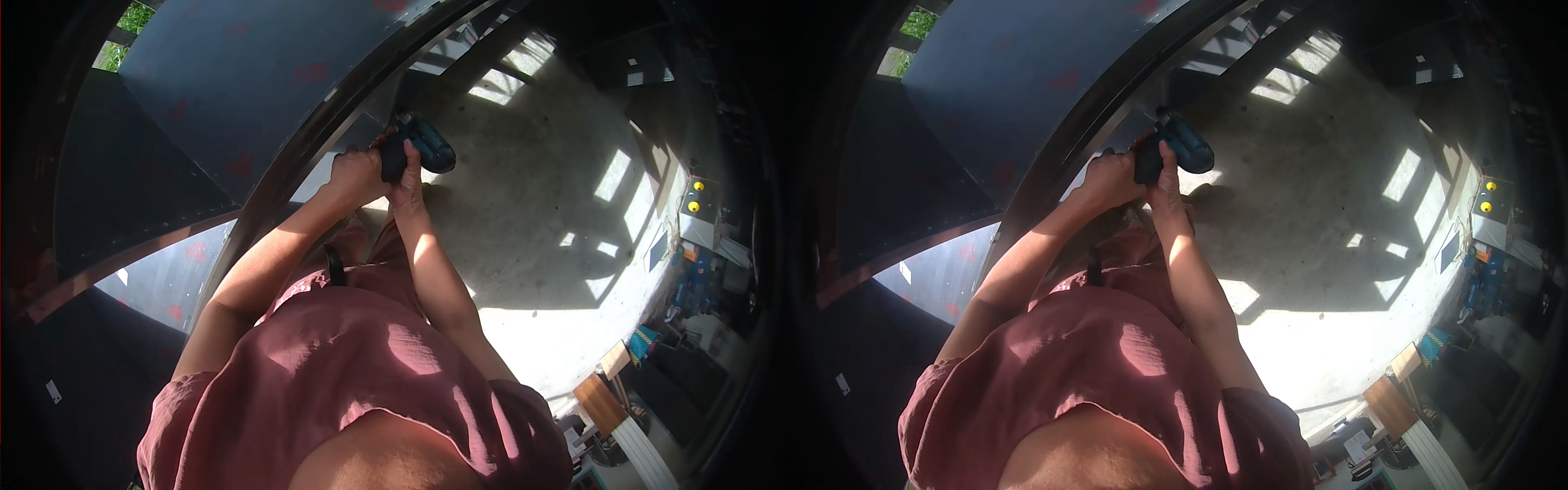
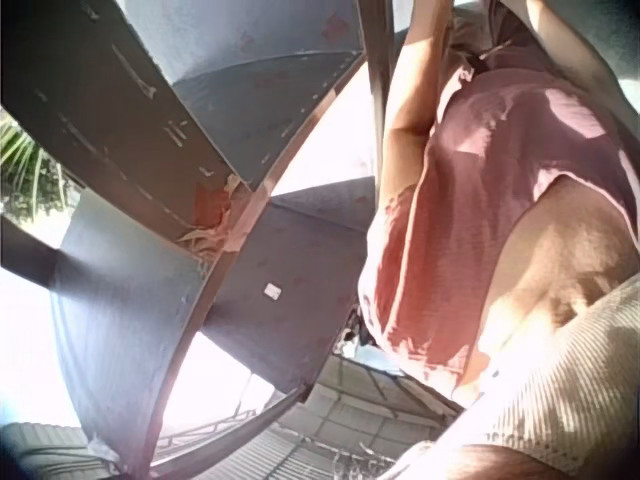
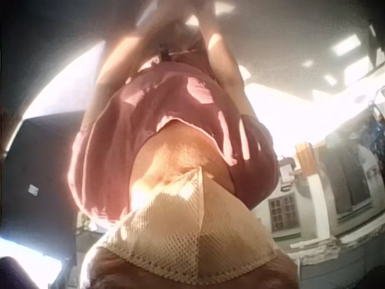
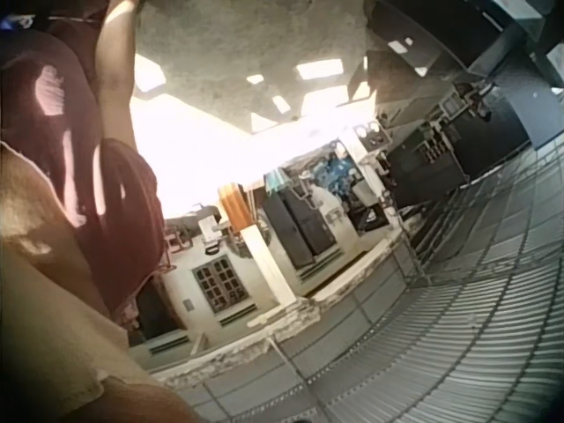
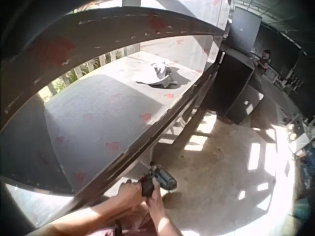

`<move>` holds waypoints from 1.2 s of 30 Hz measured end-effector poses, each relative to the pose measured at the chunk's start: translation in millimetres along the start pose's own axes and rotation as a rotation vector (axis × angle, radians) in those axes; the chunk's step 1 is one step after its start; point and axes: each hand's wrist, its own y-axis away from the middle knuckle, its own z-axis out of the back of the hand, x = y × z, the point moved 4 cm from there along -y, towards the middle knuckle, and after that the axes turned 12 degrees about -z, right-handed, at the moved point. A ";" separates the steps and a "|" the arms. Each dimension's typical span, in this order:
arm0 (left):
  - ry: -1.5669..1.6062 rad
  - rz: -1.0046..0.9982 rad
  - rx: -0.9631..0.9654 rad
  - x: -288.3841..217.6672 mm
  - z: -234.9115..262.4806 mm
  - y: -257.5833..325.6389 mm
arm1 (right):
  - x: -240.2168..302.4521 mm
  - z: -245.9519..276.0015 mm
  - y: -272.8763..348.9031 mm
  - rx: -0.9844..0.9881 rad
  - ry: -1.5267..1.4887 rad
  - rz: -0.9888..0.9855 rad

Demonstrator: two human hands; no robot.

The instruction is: The person fastens the panels of a cabinet unit using a power drill.

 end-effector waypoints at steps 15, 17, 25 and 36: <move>-0.065 0.126 0.152 -18.2 5.0 -88.8 | 69.2 9.1 -37.6 -0.112 -0.139 -0.140; -0.074 0.163 0.218 -21.1 4.1 -97.6 | 77.2 18.0 -42.4 -0.102 -0.185 -0.207; 0.042 0.316 0.260 -26.1 -12.9 -119.7 | 105.9 33.8 -53.1 -0.113 -0.083 -0.399; 0.184 0.322 0.320 -57.4 -40.6 -171.4 | 194.6 26.2 -29.3 -0.159 0.004 -0.417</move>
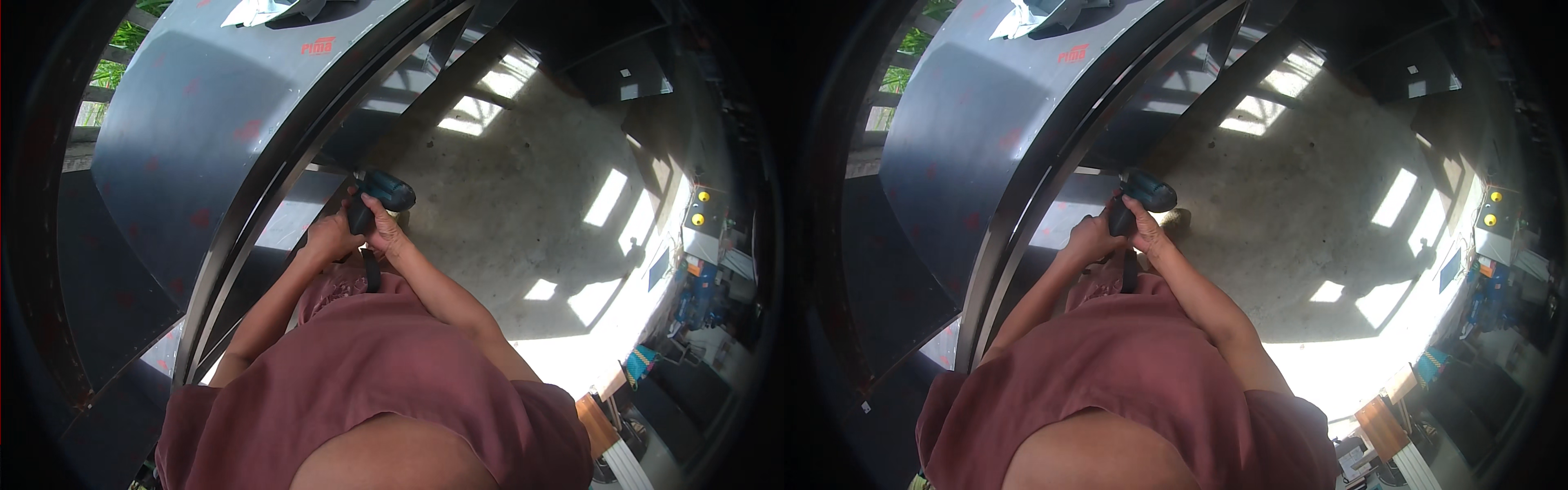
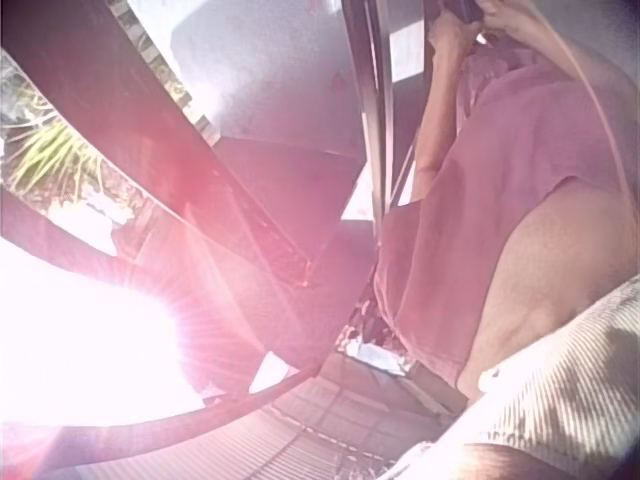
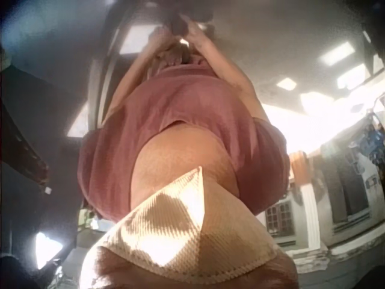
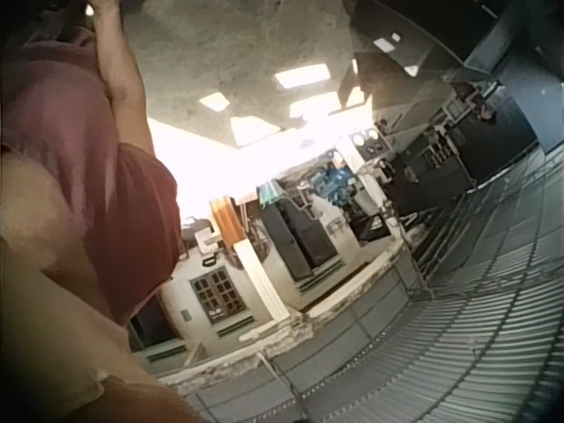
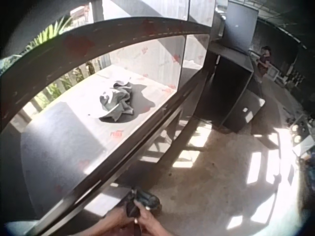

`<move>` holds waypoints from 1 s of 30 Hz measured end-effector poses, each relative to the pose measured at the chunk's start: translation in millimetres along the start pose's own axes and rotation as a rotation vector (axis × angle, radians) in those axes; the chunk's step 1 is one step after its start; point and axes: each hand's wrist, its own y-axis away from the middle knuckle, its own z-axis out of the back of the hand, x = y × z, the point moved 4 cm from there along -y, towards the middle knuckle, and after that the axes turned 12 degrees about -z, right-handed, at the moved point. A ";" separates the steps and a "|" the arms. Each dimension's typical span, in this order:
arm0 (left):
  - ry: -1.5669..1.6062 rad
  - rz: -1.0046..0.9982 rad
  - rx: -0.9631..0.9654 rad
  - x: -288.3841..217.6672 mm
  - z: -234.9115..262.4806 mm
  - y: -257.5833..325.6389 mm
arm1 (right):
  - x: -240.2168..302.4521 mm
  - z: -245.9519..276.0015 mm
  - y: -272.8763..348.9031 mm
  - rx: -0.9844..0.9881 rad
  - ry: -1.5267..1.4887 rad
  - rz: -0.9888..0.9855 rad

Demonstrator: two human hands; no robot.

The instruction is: The person fastens the panels of a cabinet unit using a power drill.

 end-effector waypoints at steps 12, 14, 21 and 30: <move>-0.101 -0.163 -0.006 -66.7 28.0 -59.9 | 79.3 33.5 7.9 -0.007 0.018 0.165; -0.124 -0.153 0.008 -74.4 38.0 -70.0 | 96.3 28.6 6.0 -0.004 0.044 0.174; -0.152 -0.142 -0.136 -87.7 82.6 -121.4 | 169.0 -24.3 -13.0 0.099 0.089 0.119; -0.113 -0.026 -0.105 -121.0 124.5 -180.0 | 235.7 -27.1 -40.2 0.076 0.046 0.099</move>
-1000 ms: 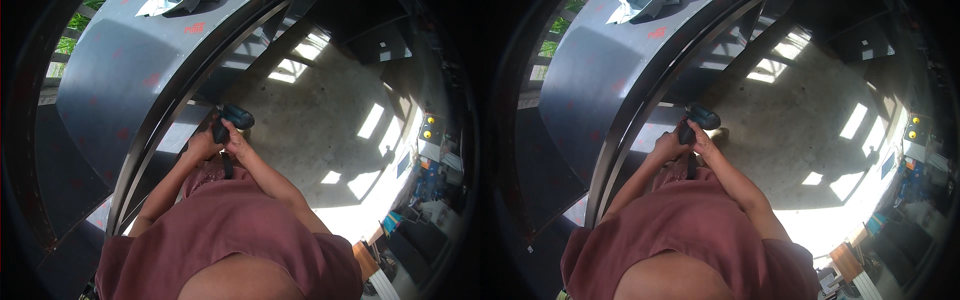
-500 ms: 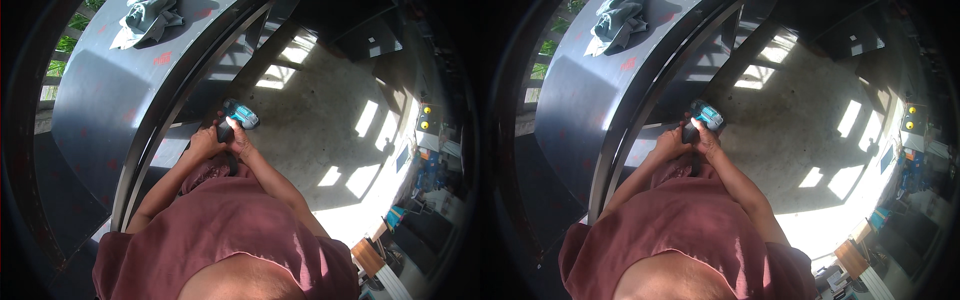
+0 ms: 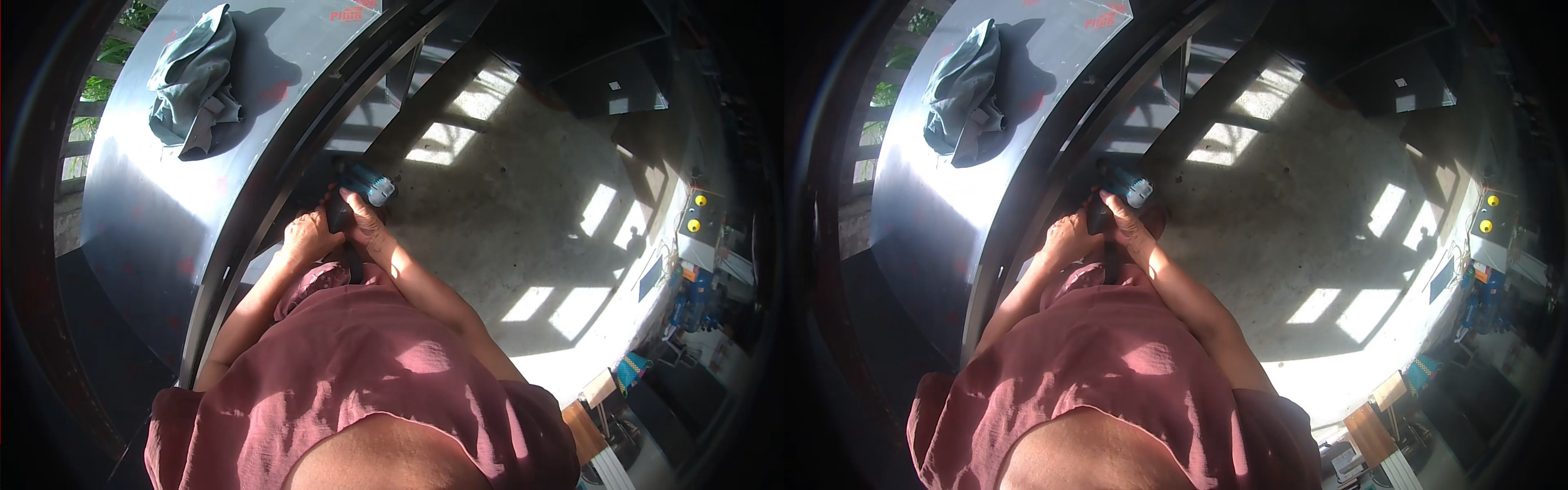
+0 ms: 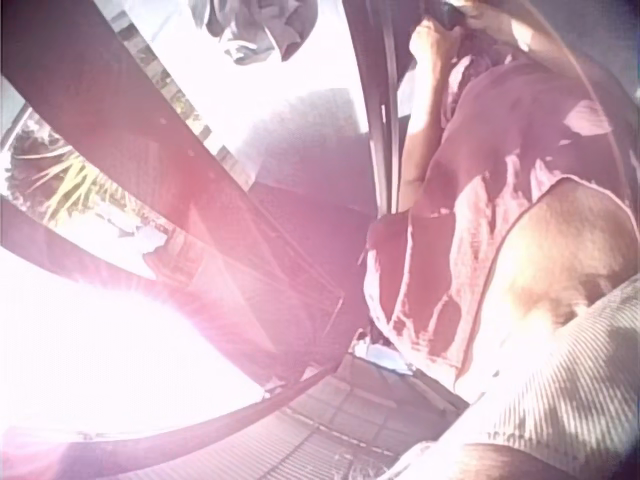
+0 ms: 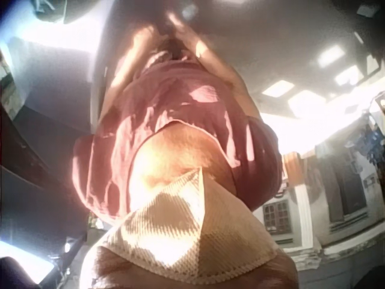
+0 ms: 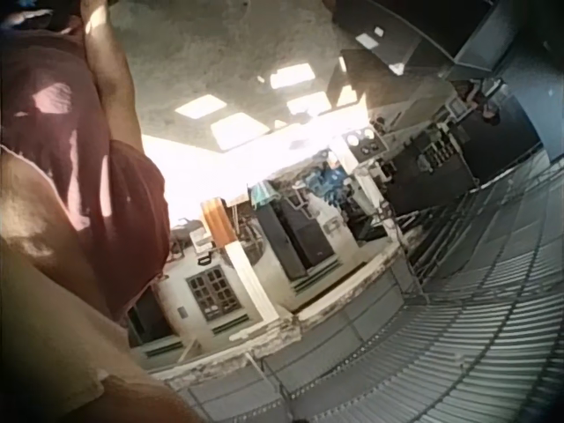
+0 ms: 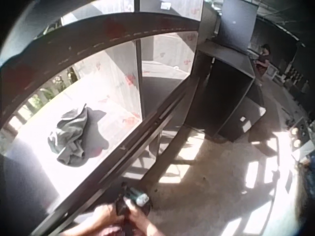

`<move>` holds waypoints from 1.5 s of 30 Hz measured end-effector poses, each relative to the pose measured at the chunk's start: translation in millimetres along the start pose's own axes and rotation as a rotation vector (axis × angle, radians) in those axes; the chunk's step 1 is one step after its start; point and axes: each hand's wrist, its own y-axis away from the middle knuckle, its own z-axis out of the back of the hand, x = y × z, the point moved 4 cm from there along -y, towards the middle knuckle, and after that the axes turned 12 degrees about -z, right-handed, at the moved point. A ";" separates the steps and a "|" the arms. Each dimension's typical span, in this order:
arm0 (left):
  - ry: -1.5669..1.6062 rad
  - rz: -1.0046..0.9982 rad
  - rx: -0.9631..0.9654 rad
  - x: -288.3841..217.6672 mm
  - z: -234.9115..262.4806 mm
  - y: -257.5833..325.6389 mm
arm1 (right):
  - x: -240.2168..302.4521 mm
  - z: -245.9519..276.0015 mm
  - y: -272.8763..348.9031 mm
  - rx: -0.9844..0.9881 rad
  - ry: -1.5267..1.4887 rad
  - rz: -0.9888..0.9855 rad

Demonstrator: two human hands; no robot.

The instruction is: The person fastens the panels of a cabinet unit using a power drill.

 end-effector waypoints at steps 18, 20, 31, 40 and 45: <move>-0.020 -0.242 0.063 -79.1 43.6 -153.0 | 170.3 3.6 4.2 -0.086 0.104 0.295; -0.059 -0.255 0.022 -88.8 56.9 -171.8 | 190.7 2.2 -5.2 -0.092 0.079 0.318; -0.075 -0.253 -0.119 -106.3 105.5 -250.8 | 279.7 -24.9 -53.9 0.051 0.012 0.279; -0.080 -0.115 -0.043 -111.0 105.4 -277.9 | 302.4 -13.7 -73.2 0.121 -0.040 0.207; -0.032 -0.115 -0.116 -128.3 100.6 -268.5 | 303.9 -3.9 -65.3 0.150 -0.045 0.173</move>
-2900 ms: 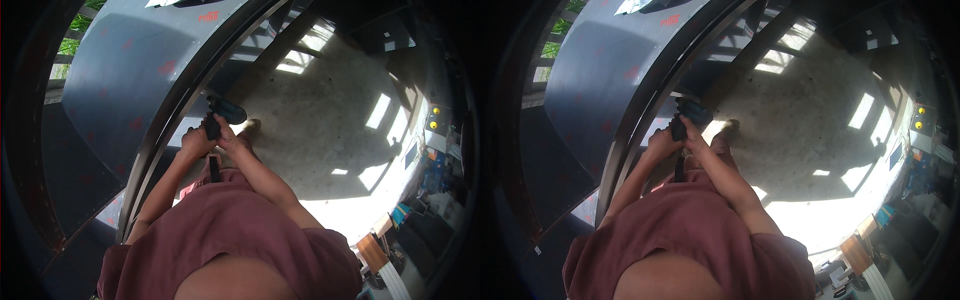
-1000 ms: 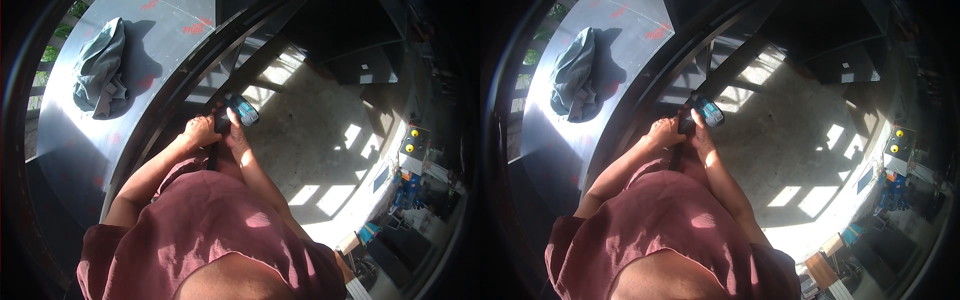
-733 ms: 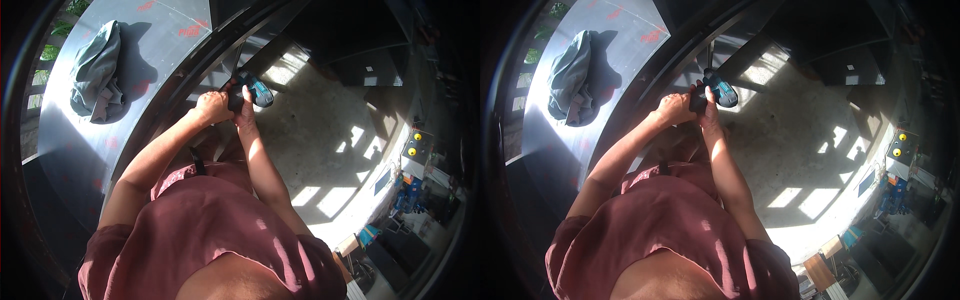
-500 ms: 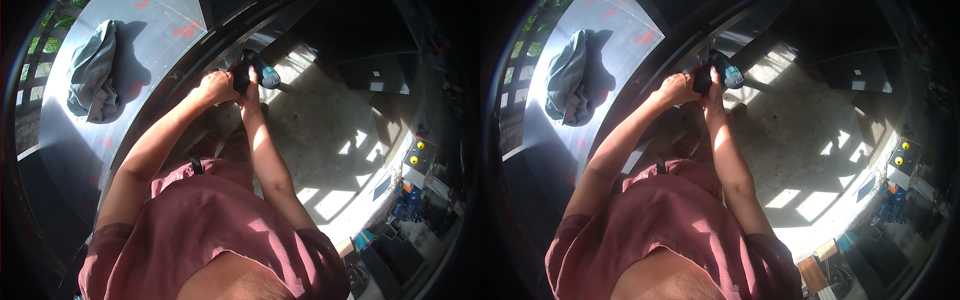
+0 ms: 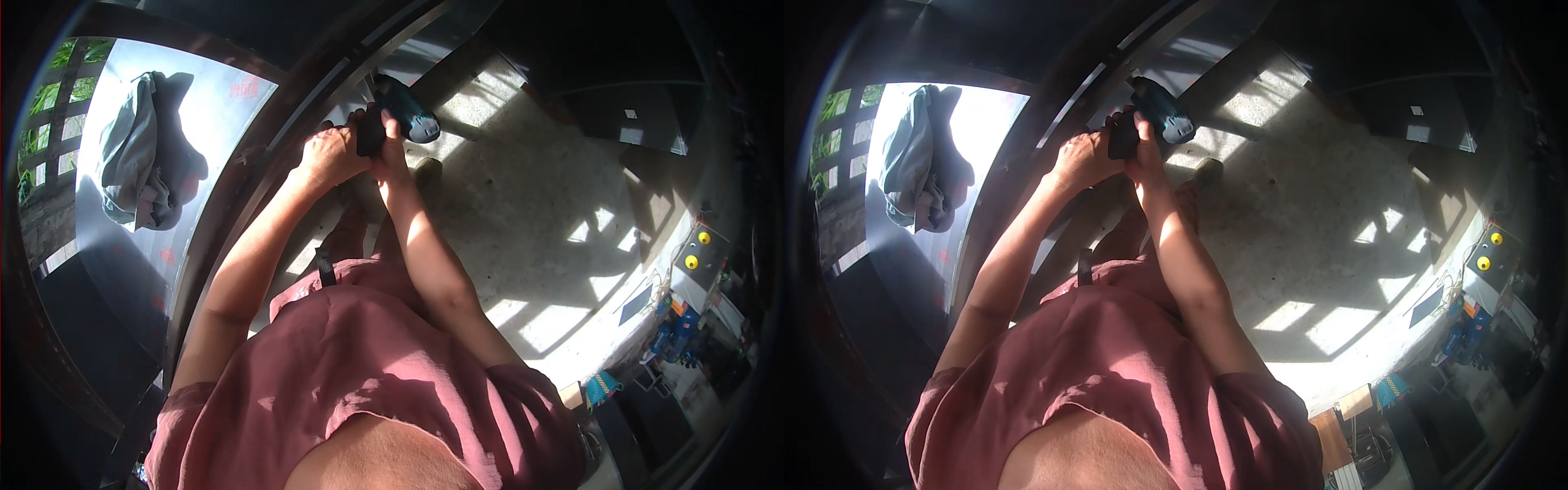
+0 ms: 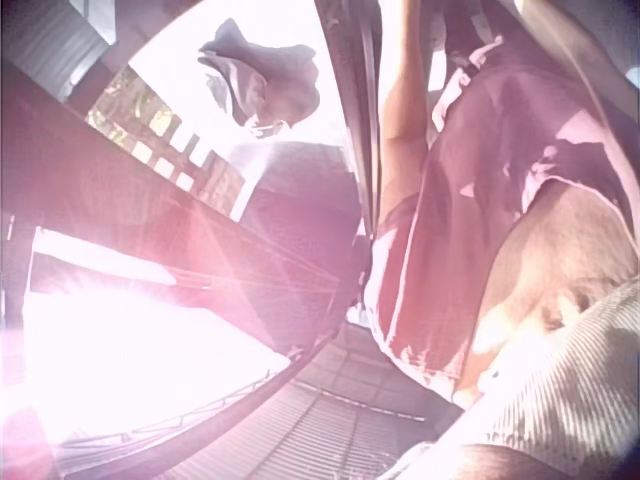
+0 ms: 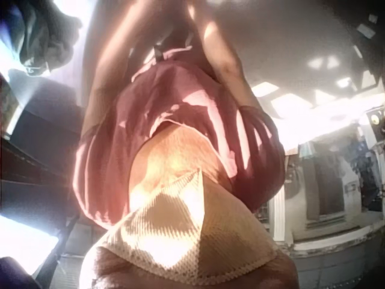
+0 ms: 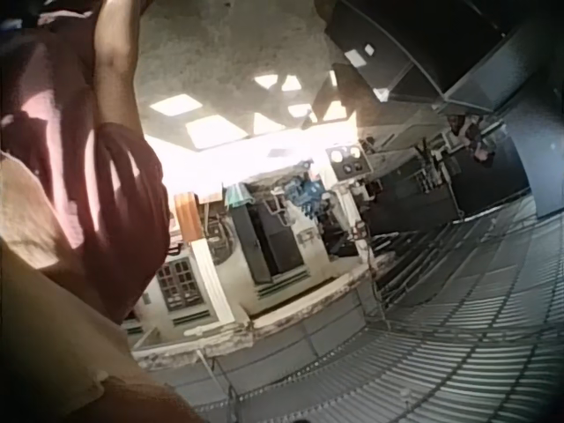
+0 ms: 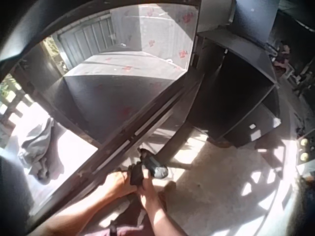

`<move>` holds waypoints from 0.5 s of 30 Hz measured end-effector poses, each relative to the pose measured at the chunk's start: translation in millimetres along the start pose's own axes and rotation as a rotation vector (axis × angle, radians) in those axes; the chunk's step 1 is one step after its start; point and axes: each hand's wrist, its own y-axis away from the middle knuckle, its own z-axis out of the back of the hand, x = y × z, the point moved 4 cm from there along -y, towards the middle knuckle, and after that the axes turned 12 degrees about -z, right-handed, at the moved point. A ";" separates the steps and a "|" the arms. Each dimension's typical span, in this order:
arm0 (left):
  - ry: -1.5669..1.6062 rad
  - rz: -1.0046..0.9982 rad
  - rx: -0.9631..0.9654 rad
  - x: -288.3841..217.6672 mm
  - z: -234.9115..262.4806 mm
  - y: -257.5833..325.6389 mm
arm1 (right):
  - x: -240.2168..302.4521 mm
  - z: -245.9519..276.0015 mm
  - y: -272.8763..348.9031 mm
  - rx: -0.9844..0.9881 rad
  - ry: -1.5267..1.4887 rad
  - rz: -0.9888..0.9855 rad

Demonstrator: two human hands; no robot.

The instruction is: The person fastens the panels of a cabinet unit using a power drill.

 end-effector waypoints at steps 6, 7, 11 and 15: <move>-0.102 0.046 -0.021 -12.3 -3.2 17.3 | 4.9 -24.4 31.9 -0.017 0.024 -0.095; -0.103 0.050 -0.030 -16.1 0.1 17.3 | 7.7 -24.8 31.3 0.000 0.017 -0.108; -0.088 0.067 -0.127 -24.8 8.1 14.1 | 18.9 -33.7 25.5 0.019 0.056 -0.156; -0.041 0.137 -0.101 -31.4 4.1 9.6 | 26.7 -30.5 23.3 0.019 0.033 -0.234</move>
